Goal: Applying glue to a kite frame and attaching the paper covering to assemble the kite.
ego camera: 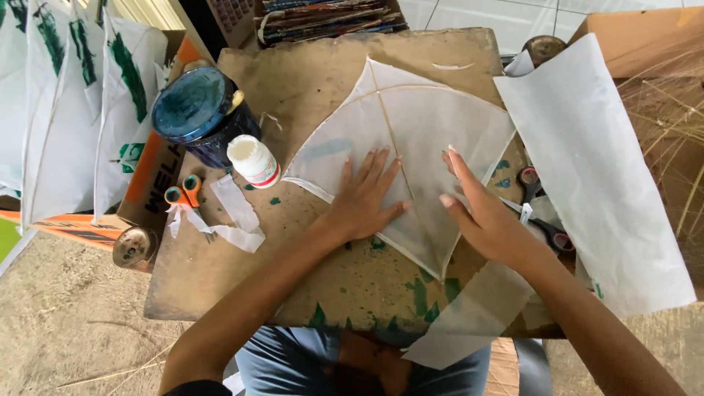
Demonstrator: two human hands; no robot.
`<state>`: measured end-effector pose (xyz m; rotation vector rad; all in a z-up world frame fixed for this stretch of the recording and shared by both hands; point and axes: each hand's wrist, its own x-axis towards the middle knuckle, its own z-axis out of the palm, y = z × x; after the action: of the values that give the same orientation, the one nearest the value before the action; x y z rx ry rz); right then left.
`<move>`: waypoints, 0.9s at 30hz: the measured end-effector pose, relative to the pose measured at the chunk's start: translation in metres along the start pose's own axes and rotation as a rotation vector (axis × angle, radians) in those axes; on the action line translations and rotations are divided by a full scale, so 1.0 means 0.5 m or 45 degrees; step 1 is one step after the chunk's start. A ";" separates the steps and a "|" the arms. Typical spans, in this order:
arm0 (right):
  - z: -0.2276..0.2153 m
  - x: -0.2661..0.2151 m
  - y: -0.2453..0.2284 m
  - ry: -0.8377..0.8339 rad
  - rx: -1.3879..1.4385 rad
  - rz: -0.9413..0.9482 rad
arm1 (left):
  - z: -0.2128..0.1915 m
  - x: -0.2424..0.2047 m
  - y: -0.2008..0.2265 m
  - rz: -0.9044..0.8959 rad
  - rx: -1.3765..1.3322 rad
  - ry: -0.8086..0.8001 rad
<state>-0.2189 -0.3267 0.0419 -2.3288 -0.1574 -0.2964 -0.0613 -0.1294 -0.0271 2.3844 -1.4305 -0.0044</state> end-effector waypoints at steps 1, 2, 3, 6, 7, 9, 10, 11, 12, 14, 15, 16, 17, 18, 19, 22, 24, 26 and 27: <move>-0.001 0.004 0.001 0.002 -0.001 -0.006 | -0.005 0.001 -0.007 0.000 0.004 0.005; -0.002 0.007 0.003 -0.002 -0.022 -0.018 | -0.009 0.002 -0.014 0.012 0.026 -0.048; -0.002 0.006 0.005 -0.009 -0.040 -0.021 | -0.010 0.001 -0.018 0.025 0.043 -0.107; -0.012 0.013 -0.002 0.022 -0.001 0.029 | -0.034 0.009 -0.036 0.135 0.083 -0.173; -0.014 0.015 -0.007 0.021 0.000 0.028 | -0.027 0.017 -0.068 0.134 0.083 -0.174; -0.020 0.017 -0.015 0.112 -0.018 0.005 | -0.013 0.036 -0.130 0.288 0.135 -0.099; -0.021 0.013 -0.013 0.112 -0.019 0.007 | -0.020 0.038 -0.159 0.290 0.134 -0.099; -0.023 0.012 -0.010 0.131 -0.012 0.003 | -0.030 0.044 -0.189 0.343 0.330 0.080; -0.026 0.011 -0.007 0.149 -0.005 -0.001 | -0.040 0.049 -0.219 0.395 0.525 0.260; -0.032 0.013 -0.016 0.169 -0.028 -0.017 | -0.067 0.069 -0.271 0.294 0.594 0.414; -0.033 0.009 -0.020 0.175 -0.047 -0.028 | -0.073 0.071 -0.294 0.181 0.653 0.562; -0.028 0.005 -0.014 0.168 -0.045 -0.021 | -0.071 0.066 -0.269 0.177 0.647 0.555; -0.024 0.005 -0.007 0.176 -0.054 -0.033 | -0.073 0.067 -0.247 0.138 0.578 0.589; -0.021 0.006 0.000 0.183 -0.063 -0.045 | -0.076 0.068 -0.224 0.100 0.508 0.622; -0.019 0.007 0.004 0.185 -0.064 -0.050 | -0.052 0.056 -0.176 0.100 0.512 0.626; -0.005 0.008 0.015 0.074 -0.033 -0.008 | 0.005 0.015 -0.047 0.085 0.037 0.367; 0.002 0.005 0.021 0.093 -0.007 -0.036 | 0.016 -0.011 0.025 -0.073 -0.059 -0.161; 0.002 0.000 0.020 0.095 -0.025 -0.064 | 0.011 -0.017 0.030 -0.046 -0.008 -0.160; -0.002 0.002 0.019 0.109 -0.051 -0.107 | 0.005 -0.014 0.031 -0.012 0.054 -0.145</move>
<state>-0.2160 -0.3337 0.0363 -2.3477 -0.2095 -0.4441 -0.0785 -0.1308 -0.0262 2.4607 -1.4837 -0.1150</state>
